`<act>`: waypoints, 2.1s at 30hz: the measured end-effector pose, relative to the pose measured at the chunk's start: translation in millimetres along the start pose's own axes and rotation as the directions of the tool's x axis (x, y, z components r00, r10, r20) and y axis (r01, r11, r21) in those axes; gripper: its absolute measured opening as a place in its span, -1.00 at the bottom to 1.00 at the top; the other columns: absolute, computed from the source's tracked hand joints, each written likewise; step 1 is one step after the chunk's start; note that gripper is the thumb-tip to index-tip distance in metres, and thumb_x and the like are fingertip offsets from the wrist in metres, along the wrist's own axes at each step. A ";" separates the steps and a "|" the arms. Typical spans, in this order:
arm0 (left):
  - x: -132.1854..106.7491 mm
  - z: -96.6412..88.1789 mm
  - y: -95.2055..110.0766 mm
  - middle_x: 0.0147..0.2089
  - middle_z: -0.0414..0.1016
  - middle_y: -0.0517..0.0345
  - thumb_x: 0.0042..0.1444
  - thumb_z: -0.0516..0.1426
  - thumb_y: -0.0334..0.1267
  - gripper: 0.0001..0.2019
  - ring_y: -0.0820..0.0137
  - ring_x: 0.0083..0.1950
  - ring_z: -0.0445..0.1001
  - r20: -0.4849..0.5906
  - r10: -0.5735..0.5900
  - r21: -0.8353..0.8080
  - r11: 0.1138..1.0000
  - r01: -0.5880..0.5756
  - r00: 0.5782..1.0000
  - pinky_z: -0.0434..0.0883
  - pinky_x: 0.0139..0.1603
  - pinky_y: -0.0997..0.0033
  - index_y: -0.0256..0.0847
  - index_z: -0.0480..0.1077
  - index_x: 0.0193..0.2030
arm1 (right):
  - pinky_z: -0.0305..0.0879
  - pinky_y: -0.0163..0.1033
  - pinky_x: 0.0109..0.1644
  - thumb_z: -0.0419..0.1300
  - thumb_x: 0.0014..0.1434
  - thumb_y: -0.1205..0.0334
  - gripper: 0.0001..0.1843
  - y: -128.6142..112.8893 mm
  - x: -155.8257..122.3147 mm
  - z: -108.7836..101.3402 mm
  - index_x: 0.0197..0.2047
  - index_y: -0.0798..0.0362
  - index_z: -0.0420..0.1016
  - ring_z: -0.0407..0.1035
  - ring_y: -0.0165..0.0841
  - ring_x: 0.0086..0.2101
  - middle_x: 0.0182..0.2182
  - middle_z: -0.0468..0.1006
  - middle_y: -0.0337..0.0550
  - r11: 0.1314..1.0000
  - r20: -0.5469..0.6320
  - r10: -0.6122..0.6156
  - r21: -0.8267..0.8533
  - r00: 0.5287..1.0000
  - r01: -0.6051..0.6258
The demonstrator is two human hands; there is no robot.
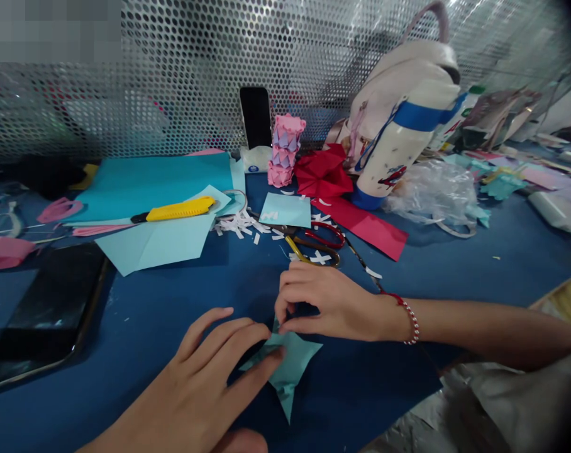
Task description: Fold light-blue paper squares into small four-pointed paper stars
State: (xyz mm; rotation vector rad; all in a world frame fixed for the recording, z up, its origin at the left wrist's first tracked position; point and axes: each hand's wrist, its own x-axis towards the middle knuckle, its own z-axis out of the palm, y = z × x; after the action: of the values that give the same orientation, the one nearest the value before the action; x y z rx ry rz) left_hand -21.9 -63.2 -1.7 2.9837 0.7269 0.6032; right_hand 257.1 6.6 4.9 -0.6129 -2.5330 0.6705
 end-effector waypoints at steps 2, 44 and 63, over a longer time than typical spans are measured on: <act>0.8 1.0 2.3 0.22 0.52 0.07 0.60 -0.07 0.25 -0.44 0.21 0.38 0.33 -0.011 -0.035 -0.008 0.999 0.035 0.999 -0.27 0.72 0.18 -0.07 0.49 0.33 | 0.27 -0.22 -0.06 0.37 0.51 0.22 -0.87 -0.7 0.3 1.9 -0.13 0.06 0.61 0.33 -0.32 -0.20 -0.25 0.55 -0.21 0.994 -0.011 -0.061 -0.088 0.998 0.059; 2.2 -3.9 -6.4 0.11 0.77 0.24 0.64 -0.14 -0.38 -0.56 0.38 0.23 0.60 0.006 0.107 0.042 0.993 -0.107 0.994 -0.19 0.77 0.16 -0.14 0.56 0.23 | 0.16 -0.15 -0.16 0.06 0.69 0.15 -0.56 5.3 0.4 -1.1 -0.26 0.06 0.53 0.26 -0.31 -0.25 -0.30 0.55 -0.21 0.879 0.091 -0.360 -0.300 0.929 0.370; -5.0 -11.5 -21.6 0.29 0.66 0.14 0.60 -0.28 0.36 -0.27 0.29 0.36 0.54 0.114 -0.011 -0.138 0.990 0.026 0.993 -0.20 0.71 0.23 -0.09 0.46 0.34 | 0.24 -0.18 -0.22 0.20 0.59 0.25 -0.64 14.8 -0.7 5.0 -0.27 0.11 0.68 0.26 -0.36 -0.40 -0.42 0.57 -0.23 0.874 -0.136 -0.477 -0.179 0.869 0.452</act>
State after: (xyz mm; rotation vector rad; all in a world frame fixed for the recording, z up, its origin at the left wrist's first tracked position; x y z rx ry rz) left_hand -39.8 -47.0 4.9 2.8520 0.6740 0.4584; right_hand 259.5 16.1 -7.3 -0.0789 -2.4361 0.2498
